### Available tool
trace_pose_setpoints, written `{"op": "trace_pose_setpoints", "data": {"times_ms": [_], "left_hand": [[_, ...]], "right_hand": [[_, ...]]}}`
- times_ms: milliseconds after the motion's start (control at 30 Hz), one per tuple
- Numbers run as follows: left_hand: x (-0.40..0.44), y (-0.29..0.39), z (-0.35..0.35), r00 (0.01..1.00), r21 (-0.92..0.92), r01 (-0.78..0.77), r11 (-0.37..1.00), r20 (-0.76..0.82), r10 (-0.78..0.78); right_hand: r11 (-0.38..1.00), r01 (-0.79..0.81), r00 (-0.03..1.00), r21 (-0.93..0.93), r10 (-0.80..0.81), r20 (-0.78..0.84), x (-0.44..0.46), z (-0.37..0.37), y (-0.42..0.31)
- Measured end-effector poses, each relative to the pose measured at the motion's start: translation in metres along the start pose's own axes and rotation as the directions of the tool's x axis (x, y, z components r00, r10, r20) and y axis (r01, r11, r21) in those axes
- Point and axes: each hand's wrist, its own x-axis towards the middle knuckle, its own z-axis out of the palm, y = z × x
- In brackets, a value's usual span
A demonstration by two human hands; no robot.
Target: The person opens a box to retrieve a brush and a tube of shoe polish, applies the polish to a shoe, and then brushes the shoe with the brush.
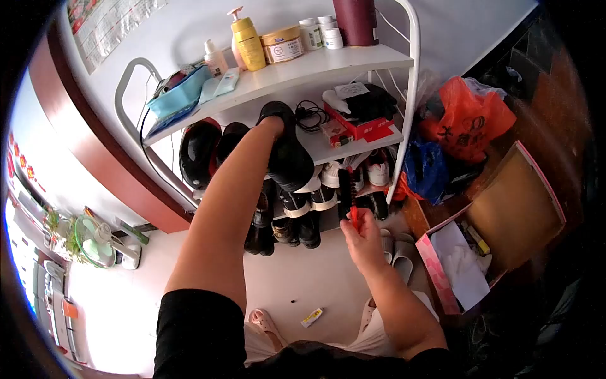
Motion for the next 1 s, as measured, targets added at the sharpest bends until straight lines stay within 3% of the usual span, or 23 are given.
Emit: {"op": "trace_pose_setpoints", "data": {"times_ms": [100,300,500,600,667,700,733,767,800,833,867,900,967,1000], "left_hand": [[0.014,0.000,0.006,0.988,0.111,-0.036,0.993,0.156,0.018],[0.024,0.015,0.023,0.937,0.277,-0.187,0.943,0.340,0.086],[0.004,0.019,0.016,0.894,0.392,-0.366,0.844,0.399,0.203],[-0.016,0.013,0.014,0.894,0.407,-0.431,0.805,0.312,0.321],[-0.022,-0.008,0.026,0.918,0.030,-0.396,0.918,0.039,0.394],[-0.034,-0.018,0.026,0.911,-0.361,-0.404,0.840,-0.244,0.333],[-0.045,-0.031,0.021,0.944,-0.678,-0.324,0.660,-0.183,0.275],[-0.063,-0.040,0.009,0.965,-0.900,-0.194,0.391,-0.105,0.239],[-0.065,-0.056,0.015,0.967,-0.898,-0.188,0.397,-0.099,0.236],[-0.064,-0.075,0.026,0.970,-0.758,-0.216,0.616,-0.240,0.046],[-0.070,-0.081,0.028,0.905,-0.578,-0.170,0.798,-0.411,-0.105],[-0.076,-0.082,0.035,0.905,-0.579,-0.165,0.799,-0.412,-0.112],[-0.089,-0.077,0.050,0.936,-0.463,0.102,0.880,-0.254,-0.242],[-0.074,-0.094,0.071,0.952,-0.342,0.023,0.939,-0.280,-0.125]], "right_hand": [[0.997,0.054,0.998,0.061,-0.056,0.034,0.003,0.005,0.002],[0.999,-0.046,0.993,0.003,0.046,0.105,0.003,0.012,0.001],[1.000,0.025,0.995,0.002,-0.025,0.093,0.012,0.038,0.030],[0.998,0.045,0.992,-0.048,-0.039,0.122,0.015,0.043,0.021],[0.997,0.059,0.993,-0.047,-0.054,0.107,0.017,0.043,0.024],[0.996,0.071,0.994,-0.055,-0.066,0.091,0.017,0.043,0.026],[0.994,0.109,0.992,-0.007,-0.109,0.067,0.016,0.041,0.024],[0.994,0.105,0.992,-0.001,-0.105,0.070,0.016,0.039,0.021],[0.995,0.090,0.994,0.031,-0.091,0.060,0.015,0.036,0.018],[0.995,0.077,0.996,0.062,-0.080,0.050,0.014,0.033,0.017],[0.986,0.152,0.988,0.068,-0.154,0.023,0.017,0.034,0.025],[0.986,0.153,0.987,0.070,-0.156,0.029,0.015,0.032,0.028],[0.987,0.158,0.987,0.029,-0.159,0.031,0.012,0.029,0.028],[0.986,0.167,0.986,-0.003,-0.167,0.016,0.012,0.029,0.028]]}}
